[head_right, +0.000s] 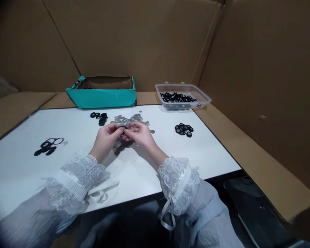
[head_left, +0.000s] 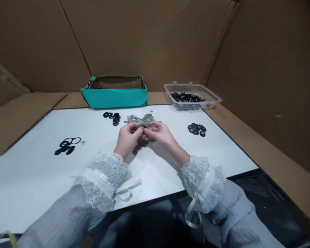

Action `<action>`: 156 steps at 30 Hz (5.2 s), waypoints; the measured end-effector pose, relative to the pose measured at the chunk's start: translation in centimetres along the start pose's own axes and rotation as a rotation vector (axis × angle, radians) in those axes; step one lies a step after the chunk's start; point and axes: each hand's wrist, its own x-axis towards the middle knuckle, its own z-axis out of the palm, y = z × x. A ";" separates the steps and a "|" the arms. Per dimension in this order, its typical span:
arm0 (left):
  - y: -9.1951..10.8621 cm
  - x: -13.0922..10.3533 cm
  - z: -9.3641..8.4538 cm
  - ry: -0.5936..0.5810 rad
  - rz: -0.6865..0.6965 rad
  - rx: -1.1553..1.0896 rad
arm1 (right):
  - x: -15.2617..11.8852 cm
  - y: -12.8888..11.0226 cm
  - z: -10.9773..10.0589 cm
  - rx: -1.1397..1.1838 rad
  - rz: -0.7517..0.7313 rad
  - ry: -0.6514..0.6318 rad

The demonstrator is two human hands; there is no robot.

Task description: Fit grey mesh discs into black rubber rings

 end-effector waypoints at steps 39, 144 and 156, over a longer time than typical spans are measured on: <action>-0.4 -0.4 0.2 0.005 0.115 0.234 | 0.1 0.3 0.6 -0.029 -0.097 0.109; -1.4 4.6 -6.5 0.280 0.113 0.978 | -2.7 -2.2 -12.7 -0.884 -0.596 0.698; -0.1 1.5 -1.1 -0.088 0.213 0.293 | 2.2 -0.3 -1.1 -0.315 -0.125 -0.018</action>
